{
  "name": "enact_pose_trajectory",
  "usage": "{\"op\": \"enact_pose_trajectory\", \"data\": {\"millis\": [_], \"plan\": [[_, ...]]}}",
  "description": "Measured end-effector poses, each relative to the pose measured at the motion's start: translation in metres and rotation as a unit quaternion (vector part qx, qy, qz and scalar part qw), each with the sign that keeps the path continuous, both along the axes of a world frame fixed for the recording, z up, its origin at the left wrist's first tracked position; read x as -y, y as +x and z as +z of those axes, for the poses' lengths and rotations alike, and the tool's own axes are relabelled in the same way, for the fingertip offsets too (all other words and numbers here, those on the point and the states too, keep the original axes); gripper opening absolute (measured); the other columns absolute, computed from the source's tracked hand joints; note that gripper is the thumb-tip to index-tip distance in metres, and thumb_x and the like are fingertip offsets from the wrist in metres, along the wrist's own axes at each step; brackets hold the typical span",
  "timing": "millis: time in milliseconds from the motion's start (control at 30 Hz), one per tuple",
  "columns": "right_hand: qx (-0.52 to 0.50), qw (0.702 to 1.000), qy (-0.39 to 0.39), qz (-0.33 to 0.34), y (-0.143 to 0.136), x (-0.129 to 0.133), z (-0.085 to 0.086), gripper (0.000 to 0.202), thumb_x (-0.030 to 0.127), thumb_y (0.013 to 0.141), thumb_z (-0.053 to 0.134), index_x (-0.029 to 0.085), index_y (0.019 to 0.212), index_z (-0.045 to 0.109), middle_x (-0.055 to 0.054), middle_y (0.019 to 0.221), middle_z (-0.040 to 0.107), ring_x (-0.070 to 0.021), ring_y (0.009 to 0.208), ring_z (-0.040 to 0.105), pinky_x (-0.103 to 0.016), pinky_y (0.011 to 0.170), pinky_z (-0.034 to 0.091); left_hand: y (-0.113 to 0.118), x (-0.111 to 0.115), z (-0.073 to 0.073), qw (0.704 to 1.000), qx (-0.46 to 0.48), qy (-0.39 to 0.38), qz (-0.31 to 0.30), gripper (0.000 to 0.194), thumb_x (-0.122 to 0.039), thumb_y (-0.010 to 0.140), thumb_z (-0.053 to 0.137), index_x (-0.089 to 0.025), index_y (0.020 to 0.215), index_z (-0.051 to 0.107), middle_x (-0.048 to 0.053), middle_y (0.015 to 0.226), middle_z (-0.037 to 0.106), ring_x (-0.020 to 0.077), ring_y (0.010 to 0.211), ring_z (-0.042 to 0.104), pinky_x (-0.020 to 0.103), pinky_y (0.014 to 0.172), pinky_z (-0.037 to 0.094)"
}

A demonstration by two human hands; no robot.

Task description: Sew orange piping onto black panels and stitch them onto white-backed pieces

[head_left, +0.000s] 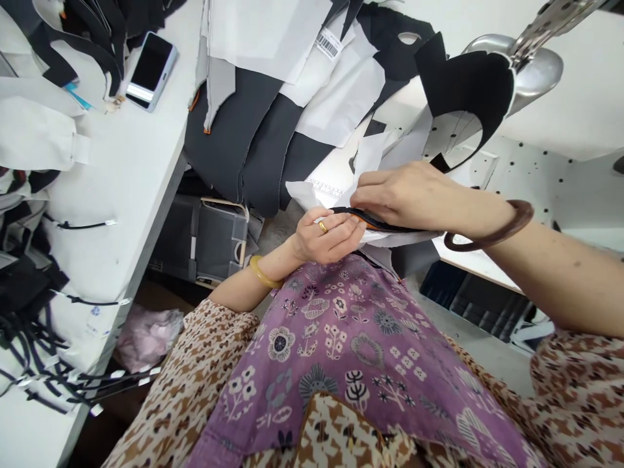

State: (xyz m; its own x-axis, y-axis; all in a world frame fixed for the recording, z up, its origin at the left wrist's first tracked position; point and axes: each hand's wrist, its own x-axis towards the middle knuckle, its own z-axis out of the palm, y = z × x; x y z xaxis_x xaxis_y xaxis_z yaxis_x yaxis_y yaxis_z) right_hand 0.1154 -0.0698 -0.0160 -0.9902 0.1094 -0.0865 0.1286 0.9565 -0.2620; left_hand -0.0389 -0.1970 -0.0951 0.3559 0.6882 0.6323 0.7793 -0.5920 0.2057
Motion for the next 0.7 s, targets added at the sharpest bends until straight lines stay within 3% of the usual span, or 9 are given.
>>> {"op": "enact_pose_trajectory", "data": {"millis": [167,233,300,400,500,633,700], "plan": [[-0.132,0.974,-0.068,-0.170,-0.005,-0.008,0.005,0.020,0.020,0.088,0.032,0.015,0.090,0.051,-0.009,0.092,0.053,-0.0130,0.078,0.047,-0.026,0.068,0.036,-0.002,0.002,-0.005,0.997,-0.040,0.050,0.041,0.018,-0.020,0.083,0.055,-0.032,0.094,0.062,-0.006,0.082,0.071,0.0093,0.072,0.065,0.027,0.065,0.041],[-0.148,0.971,-0.083,-0.168,-0.003,-0.012,0.011,0.023,0.024,0.090,0.032,0.015,0.095,0.052,-0.010,0.097,0.054,-0.0134,0.081,0.049,-0.027,0.071,0.037,-0.002,0.002,-0.005,0.991,-0.053,0.107,0.059,0.015,-0.020,0.083,0.056,-0.030,0.092,0.063,-0.006,0.080,0.071,0.0088,0.069,0.065,0.027,0.065,0.041],[-0.106,0.985,-0.095,-0.098,-0.001,-0.013,0.014,0.025,0.031,0.089,0.036,0.017,0.099,0.055,-0.007,0.100,0.056,-0.0134,0.081,0.051,-0.027,0.066,0.036,-0.002,0.001,-0.004,0.984,-0.049,0.157,0.067,0.014,-0.019,0.082,0.057,-0.029,0.091,0.063,-0.007,0.079,0.071,0.0080,0.068,0.064,0.026,0.064,0.041],[-0.030,0.997,-0.062,-0.018,-0.002,-0.010,0.010,0.027,0.036,0.087,0.042,0.021,0.102,0.058,-0.003,0.101,0.058,-0.0128,0.073,0.051,-0.026,0.055,0.029,-0.002,0.000,-0.004,0.995,-0.034,0.085,0.050,0.016,-0.018,0.082,0.056,-0.029,0.091,0.063,-0.007,0.079,0.070,0.0080,0.069,0.064,0.026,0.064,0.041],[0.012,1.000,0.013,-0.020,-0.005,-0.006,0.005,0.030,0.037,0.090,0.035,0.020,0.092,0.060,-0.003,0.092,0.058,-0.0115,0.065,0.047,-0.026,0.049,0.020,-0.003,0.000,-0.007,0.998,-0.033,-0.039,0.049,0.016,-0.020,0.084,0.053,-0.030,0.091,0.064,-0.005,0.078,0.070,0.0094,0.070,0.064,0.027,0.064,0.042],[-0.010,0.989,0.072,-0.127,-0.008,-0.011,0.008,0.037,0.035,0.092,0.026,0.018,0.086,0.058,-0.007,0.092,0.058,-0.0135,0.067,0.047,-0.029,0.050,0.020,-0.004,0.001,-0.011,0.995,-0.046,-0.037,0.084,0.017,-0.022,0.085,0.050,-0.029,0.090,0.065,-0.003,0.076,0.070,0.0105,0.068,0.063,0.029,0.064,0.043],[-0.075,0.979,0.018,-0.188,-0.006,-0.016,0.012,0.032,0.033,0.090,0.031,0.018,0.093,0.059,-0.009,0.102,0.057,-0.0159,0.077,0.050,-0.030,0.055,0.027,-0.005,0.002,-0.012,0.994,-0.053,-0.013,0.091,0.018,-0.022,0.086,0.049,-0.030,0.090,0.065,-0.004,0.074,0.069,0.0100,0.067,0.063,0.028,0.064,0.043]]}}
